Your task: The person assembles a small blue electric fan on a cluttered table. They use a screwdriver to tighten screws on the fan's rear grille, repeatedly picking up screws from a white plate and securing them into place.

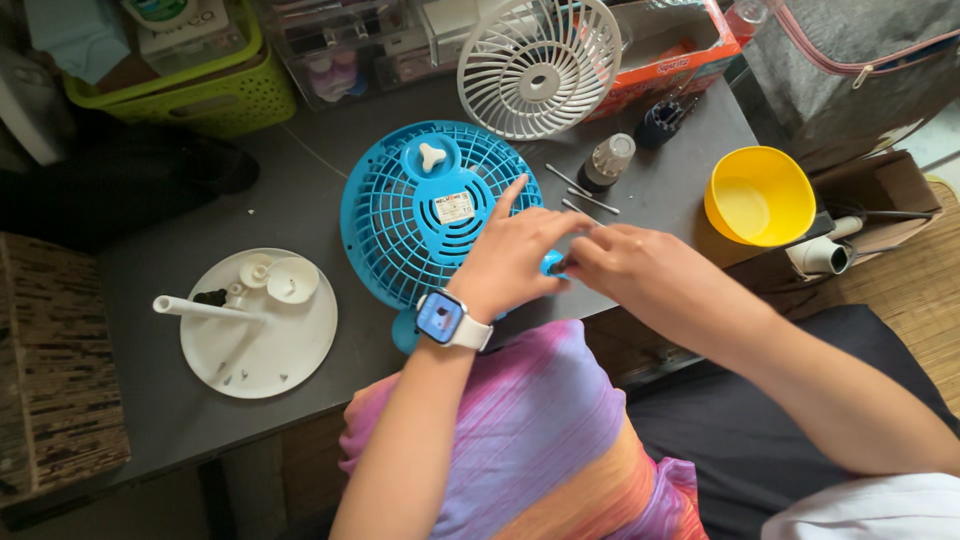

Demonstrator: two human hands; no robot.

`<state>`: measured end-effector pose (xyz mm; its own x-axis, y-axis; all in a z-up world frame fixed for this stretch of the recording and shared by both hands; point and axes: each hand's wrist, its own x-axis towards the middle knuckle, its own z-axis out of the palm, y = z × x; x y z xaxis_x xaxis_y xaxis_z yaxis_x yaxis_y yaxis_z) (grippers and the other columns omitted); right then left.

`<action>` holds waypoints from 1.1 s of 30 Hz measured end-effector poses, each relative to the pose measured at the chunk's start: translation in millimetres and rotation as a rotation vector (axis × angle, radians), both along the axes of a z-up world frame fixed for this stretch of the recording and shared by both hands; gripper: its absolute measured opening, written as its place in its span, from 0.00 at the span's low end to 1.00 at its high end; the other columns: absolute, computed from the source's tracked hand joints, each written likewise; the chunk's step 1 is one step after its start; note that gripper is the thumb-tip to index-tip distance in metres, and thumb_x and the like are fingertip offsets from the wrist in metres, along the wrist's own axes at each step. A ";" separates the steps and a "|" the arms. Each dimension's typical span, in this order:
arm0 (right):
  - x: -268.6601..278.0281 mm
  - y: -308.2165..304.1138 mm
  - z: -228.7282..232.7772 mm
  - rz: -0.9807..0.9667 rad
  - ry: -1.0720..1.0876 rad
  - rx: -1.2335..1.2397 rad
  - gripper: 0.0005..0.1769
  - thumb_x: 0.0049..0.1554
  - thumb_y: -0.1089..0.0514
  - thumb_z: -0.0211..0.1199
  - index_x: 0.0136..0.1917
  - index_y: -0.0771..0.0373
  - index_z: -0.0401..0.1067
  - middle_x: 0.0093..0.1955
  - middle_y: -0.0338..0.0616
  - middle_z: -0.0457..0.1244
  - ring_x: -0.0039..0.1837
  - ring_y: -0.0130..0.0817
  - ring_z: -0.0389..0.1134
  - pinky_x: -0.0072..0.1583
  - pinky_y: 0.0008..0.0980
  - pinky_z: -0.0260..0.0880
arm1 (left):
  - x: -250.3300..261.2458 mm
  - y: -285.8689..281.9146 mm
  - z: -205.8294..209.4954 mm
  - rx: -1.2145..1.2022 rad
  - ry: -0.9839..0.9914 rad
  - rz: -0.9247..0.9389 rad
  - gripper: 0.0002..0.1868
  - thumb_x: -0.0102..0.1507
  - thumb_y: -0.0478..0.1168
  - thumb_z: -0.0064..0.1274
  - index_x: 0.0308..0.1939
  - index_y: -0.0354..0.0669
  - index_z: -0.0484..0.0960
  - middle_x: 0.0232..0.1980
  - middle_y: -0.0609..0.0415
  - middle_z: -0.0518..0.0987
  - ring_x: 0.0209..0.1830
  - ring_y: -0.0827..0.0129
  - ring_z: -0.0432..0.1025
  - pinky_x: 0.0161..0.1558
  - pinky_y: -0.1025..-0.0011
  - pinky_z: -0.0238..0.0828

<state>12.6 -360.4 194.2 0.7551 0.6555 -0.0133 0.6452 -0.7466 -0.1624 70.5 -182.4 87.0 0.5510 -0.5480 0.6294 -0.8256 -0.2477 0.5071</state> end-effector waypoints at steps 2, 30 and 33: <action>2.6 -6.6 5.5 0.145 -0.003 0.100 0.13 0.49 0.66 0.56 0.49 0.66 0.71 0.55 0.49 0.64 0.59 0.50 0.67 0.57 0.45 0.69 | 3.0 2.3 -1.7 0.097 0.060 -0.004 0.18 0.47 0.41 0.66 0.40 0.48 0.84 0.36 0.58 0.84 0.43 0.65 0.78 0.75 0.47 0.45; -8.0 -15.5 -1.8 -0.258 -0.049 0.352 0.14 0.50 0.59 0.72 0.50 0.60 0.76 0.40 0.42 0.68 0.39 0.40 0.72 0.42 0.37 0.73 | -2.3 -14.3 1.4 0.416 -0.020 0.168 0.21 0.42 0.45 0.71 0.35 0.45 0.81 0.31 0.55 0.78 0.43 0.61 0.75 0.78 0.46 0.38; -28.6 -50.5 5.2 -0.511 -0.030 0.515 0.16 0.50 0.62 0.71 0.53 0.63 0.77 0.40 0.40 0.69 0.38 0.29 0.71 0.42 0.30 0.72 | -7.1 -27.3 -8.0 0.661 -0.084 0.180 0.24 0.41 0.45 0.68 0.39 0.45 0.81 0.37 0.55 0.80 0.51 0.60 0.75 0.79 0.43 0.32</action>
<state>-16.0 -410.9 199.4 0.9640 0.1382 0.2272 0.2457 -0.7894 -0.5626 63.5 -209.8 79.0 0.6335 -0.7359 0.2389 -0.7723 -0.6200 0.1383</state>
